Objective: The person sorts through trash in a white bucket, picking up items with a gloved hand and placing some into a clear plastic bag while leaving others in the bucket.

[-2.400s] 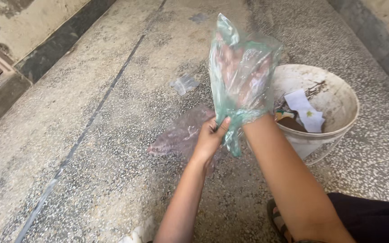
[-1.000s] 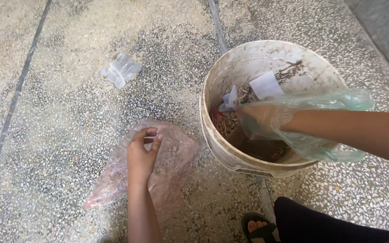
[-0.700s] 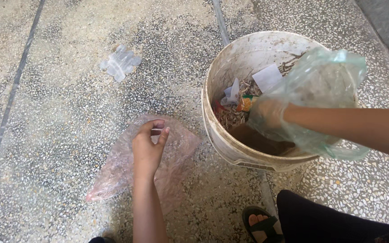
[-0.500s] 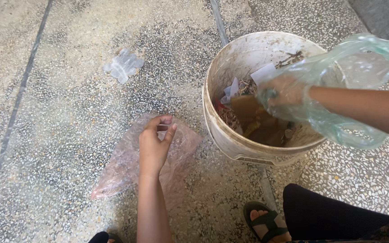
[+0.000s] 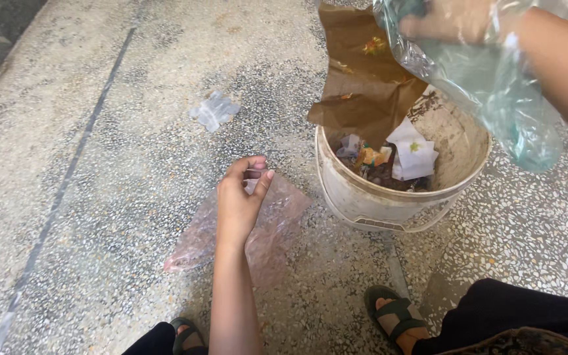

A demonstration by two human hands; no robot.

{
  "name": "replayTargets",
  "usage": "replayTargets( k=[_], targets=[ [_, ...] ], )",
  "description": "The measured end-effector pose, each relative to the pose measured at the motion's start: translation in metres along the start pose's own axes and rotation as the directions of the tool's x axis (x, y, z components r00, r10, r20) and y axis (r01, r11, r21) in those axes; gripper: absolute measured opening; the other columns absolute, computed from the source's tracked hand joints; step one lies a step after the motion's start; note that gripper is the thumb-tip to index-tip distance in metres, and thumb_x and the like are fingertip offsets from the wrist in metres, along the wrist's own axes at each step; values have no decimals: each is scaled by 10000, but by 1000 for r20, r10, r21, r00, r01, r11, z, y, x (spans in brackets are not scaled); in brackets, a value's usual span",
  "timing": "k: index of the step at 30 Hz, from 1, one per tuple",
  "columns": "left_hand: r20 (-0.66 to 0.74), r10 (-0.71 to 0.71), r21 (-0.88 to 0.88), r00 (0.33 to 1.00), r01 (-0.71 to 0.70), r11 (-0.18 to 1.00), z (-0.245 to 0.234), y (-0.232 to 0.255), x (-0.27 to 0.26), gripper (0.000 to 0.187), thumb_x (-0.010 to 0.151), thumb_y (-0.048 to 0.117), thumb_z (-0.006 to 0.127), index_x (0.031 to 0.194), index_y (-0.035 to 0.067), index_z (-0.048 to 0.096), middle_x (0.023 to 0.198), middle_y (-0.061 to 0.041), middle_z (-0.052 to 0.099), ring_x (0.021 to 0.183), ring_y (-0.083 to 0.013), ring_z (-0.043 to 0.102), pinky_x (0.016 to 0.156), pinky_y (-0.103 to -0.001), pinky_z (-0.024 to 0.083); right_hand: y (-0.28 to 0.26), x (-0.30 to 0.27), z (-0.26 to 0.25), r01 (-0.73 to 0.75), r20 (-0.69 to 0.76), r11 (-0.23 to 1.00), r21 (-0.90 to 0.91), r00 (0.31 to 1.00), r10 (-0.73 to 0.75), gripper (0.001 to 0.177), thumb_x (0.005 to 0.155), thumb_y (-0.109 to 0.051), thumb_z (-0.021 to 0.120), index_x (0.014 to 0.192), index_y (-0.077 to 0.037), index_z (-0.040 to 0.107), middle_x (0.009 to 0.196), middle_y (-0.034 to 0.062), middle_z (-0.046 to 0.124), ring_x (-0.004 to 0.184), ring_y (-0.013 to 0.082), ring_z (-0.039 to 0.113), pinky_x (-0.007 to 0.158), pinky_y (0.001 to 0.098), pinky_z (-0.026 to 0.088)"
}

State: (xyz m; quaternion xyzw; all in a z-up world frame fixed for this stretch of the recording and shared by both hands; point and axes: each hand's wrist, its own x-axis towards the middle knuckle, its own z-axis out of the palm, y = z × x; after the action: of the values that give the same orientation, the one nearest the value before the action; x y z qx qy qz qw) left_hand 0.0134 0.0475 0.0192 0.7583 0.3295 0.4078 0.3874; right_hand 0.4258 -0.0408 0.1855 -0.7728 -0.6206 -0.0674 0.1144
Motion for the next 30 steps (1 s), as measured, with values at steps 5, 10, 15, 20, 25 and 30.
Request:
replayTargets(
  k=[5, 10, 15, 20, 25, 30],
  targets=[
    [-3, 37, 3, 999, -37, 999, -15, 6, -8, 320, 844, 120, 799, 1149, 61, 720, 1042, -78, 763, 901, -168, 744, 755, -326, 558, -57, -29, -21, -25, -146, 934, -358, 989, -29, 312, 901, -206, 715, 1180, -68, 710, 952, 224, 736, 802, 366, 721, 677, 479, 597],
    [-11, 53, 17, 999, -52, 998, -21, 9, -14, 324, 842, 126, 804, 1149, 66, 721, 1067, -79, 750, 894, -168, 738, 743, -324, 565, -69, -61, 1, -101, -314, 844, -527, 946, -83, 247, 880, -166, 736, 1102, -67, 697, 896, 198, 719, 799, 360, 704, 686, 486, 570],
    [8, 31, 37, 999, -32, 999, -25, -1, -21, 338, 843, 127, 798, 1169, 78, 720, 1092, -81, 736, 884, -156, 730, 722, -326, 559, -37, -79, 42, -138, -697, 987, -78, 715, 45, 221, 905, -38, 689, 1122, -77, 708, 1031, 140, 755, 901, 332, 691, 800, 448, 552],
    [22, -55, -77, 998, 57, 995, -26, -30, -24, 332, 891, 127, 757, 1217, 90, 708, 1106, -71, 734, 872, -151, 714, 752, -297, 579, -91, -105, 43, 181, -536, 642, 745, 735, 416, 195, 944, 42, 643, 1126, -28, 650, 1030, 66, 666, 904, 171, 653, 817, 310, 542],
    [90, -103, -374, 991, 129, 918, -29, -46, -27, 431, 916, 130, 733, 1331, 68, 635, 1252, -52, 689, 1000, -139, 673, 859, -285, 574, -194, -118, 54, 262, -296, 139, 955, 877, 378, 328, 955, 28, 614, 1282, 4, 602, 1090, 44, 665, 951, 150, 652, 832, 299, 567],
    [195, -136, -741, 971, 237, 628, -22, -52, -35, 544, 932, 130, 705, 1431, 55, 501, 1313, -52, 645, 1125, -136, 649, 959, -274, 542, -240, -123, 101, -186, 142, 74, 980, 907, 397, 382, 846, -44, 691, 1223, -50, 632, 930, 62, 682, 747, 169, 632, 608, 307, 522]
  ],
)
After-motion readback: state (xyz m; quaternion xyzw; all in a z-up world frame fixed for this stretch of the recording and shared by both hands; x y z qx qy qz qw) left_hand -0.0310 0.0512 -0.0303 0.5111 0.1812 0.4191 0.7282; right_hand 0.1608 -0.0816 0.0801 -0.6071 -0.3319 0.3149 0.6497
